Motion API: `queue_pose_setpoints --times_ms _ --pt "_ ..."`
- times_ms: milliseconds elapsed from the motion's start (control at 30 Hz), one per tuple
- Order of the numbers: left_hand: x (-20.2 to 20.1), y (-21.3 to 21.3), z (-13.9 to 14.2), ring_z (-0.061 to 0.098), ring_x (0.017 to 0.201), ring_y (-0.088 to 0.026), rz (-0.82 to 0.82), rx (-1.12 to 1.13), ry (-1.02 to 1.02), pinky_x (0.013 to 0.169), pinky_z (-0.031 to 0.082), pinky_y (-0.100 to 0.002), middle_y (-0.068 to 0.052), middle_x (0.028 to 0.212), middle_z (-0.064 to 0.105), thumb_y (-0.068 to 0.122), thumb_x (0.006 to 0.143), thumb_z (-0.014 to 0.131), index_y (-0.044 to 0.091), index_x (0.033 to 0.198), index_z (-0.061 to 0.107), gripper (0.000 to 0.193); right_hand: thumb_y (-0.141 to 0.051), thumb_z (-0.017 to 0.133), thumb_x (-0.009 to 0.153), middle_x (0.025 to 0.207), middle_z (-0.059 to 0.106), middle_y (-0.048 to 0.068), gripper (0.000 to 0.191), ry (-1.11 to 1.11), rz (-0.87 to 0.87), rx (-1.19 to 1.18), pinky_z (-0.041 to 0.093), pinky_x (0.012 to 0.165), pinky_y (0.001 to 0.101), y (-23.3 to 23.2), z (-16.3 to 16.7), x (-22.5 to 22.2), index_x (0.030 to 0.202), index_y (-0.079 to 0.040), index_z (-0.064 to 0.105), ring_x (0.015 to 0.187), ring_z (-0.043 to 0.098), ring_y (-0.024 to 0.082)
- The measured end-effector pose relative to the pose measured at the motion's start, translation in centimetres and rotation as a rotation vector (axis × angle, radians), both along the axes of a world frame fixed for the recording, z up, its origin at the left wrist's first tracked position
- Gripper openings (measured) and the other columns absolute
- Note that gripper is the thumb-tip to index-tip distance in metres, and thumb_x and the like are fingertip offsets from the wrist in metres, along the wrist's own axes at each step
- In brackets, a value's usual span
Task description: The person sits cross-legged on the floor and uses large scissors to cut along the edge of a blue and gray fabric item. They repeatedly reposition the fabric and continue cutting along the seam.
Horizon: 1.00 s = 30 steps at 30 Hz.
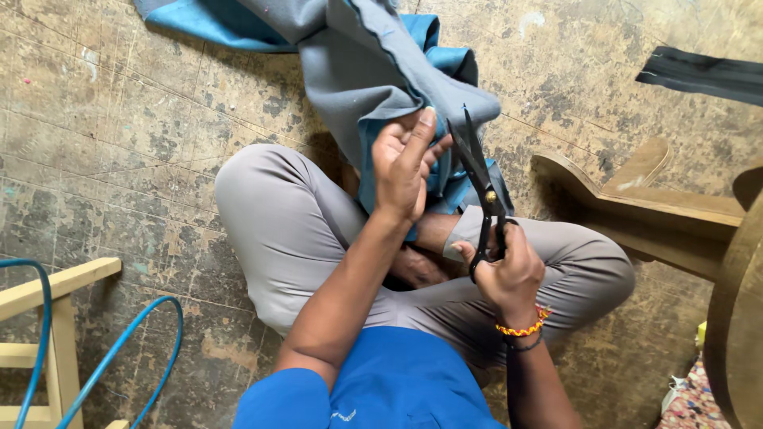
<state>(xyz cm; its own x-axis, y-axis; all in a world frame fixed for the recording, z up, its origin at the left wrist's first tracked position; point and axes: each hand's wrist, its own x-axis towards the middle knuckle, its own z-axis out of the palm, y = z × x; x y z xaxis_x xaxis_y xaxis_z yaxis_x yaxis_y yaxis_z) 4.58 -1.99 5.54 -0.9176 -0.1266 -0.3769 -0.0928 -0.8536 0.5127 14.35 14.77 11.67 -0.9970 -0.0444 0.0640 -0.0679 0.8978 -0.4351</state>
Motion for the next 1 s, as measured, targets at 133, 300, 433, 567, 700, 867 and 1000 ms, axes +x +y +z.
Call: queue_pose_setpoints --times_ms 133,300,433,567,700,867,1000 --pt "0.9 0.8 1.1 0.065 0.089 -0.014 0.113 -0.216 0.049 0.087 0.057 -0.028 -0.010 0.101 0.064 0.012 0.100 0.073 0.002 0.112 0.054 0.025 -0.037 0.094 0.073 0.070 0.056 0.007 0.053 0.022 -0.040 0.012 0.045 0.056 0.0406 0.7 0.0 0.9 0.091 -0.003 0.058 0.059 0.056 0.028" --pt "1.4 1.3 1.4 0.066 0.100 -0.008 -0.050 -0.260 0.160 0.094 0.056 -0.020 -0.011 0.114 0.065 0.010 0.092 0.077 -0.005 0.121 0.060 0.036 -0.033 0.093 0.077 0.074 0.055 0.009 0.049 0.101 0.030 0.101 0.043 0.059 0.0440 1.5 0.3 1.8 0.088 -0.004 0.055 0.063 0.055 0.031" --pt "1.3 1.6 0.7 0.063 0.087 -0.008 -0.015 -0.414 0.078 0.083 0.053 -0.020 -0.009 0.112 0.063 0.005 0.095 0.078 -0.009 0.100 0.071 0.017 -0.024 0.088 0.078 0.076 0.056 0.010 0.040 0.115 0.056 0.106 0.044 0.061 0.0443 1.9 0.7 2.3 0.087 -0.004 0.055 0.067 0.057 0.033" --pt "0.8 1.4 0.2 0.061 0.082 -0.010 0.074 -0.320 0.036 0.081 0.055 -0.025 -0.011 0.096 0.063 0.009 0.103 0.074 -0.005 0.098 0.069 0.015 -0.021 0.085 0.078 0.077 0.055 0.010 0.036 0.091 0.052 0.097 0.044 0.062 0.0446 2.1 1.2 2.6 0.089 -0.003 0.056 0.068 0.057 0.034" --pt "0.1 0.6 0.7 0.065 0.093 -0.011 0.115 -0.193 0.002 0.083 0.063 -0.035 -0.009 0.104 0.065 0.020 0.106 0.062 0.001 0.101 0.067 0.021 -0.026 0.091 0.077 0.074 0.057 0.011 0.042 0.055 0.050 0.046 0.044 0.059 0.0431 1.8 1.8 2.2 0.088 -0.002 0.057 0.064 0.056 0.032" --pt "1.2 0.8 0.7 0.071 0.096 -0.023 0.176 0.144 -0.061 0.084 0.065 -0.046 -0.012 0.102 0.068 0.023 0.105 0.057 0.006 0.100 0.054 0.018 -0.016 0.090 0.080 0.078 0.064 0.006 0.034 -0.208 -0.183 -0.312 0.048 0.064 0.0290 0.7 2.1 0.4 0.094 -0.004 0.061 0.068 0.058 0.015" --pt "1.8 1.4 -0.6 0.072 0.095 -0.024 0.082 0.295 -0.099 0.088 0.065 -0.047 -0.011 0.100 0.069 0.009 0.097 0.062 0.002 0.102 0.060 0.009 -0.009 0.084 0.087 0.089 0.069 0.001 0.027 -0.185 -0.154 -0.578 0.050 0.070 0.0229 -0.8 1.9 -2.4 0.101 -0.004 0.061 0.078 0.062 0.005"
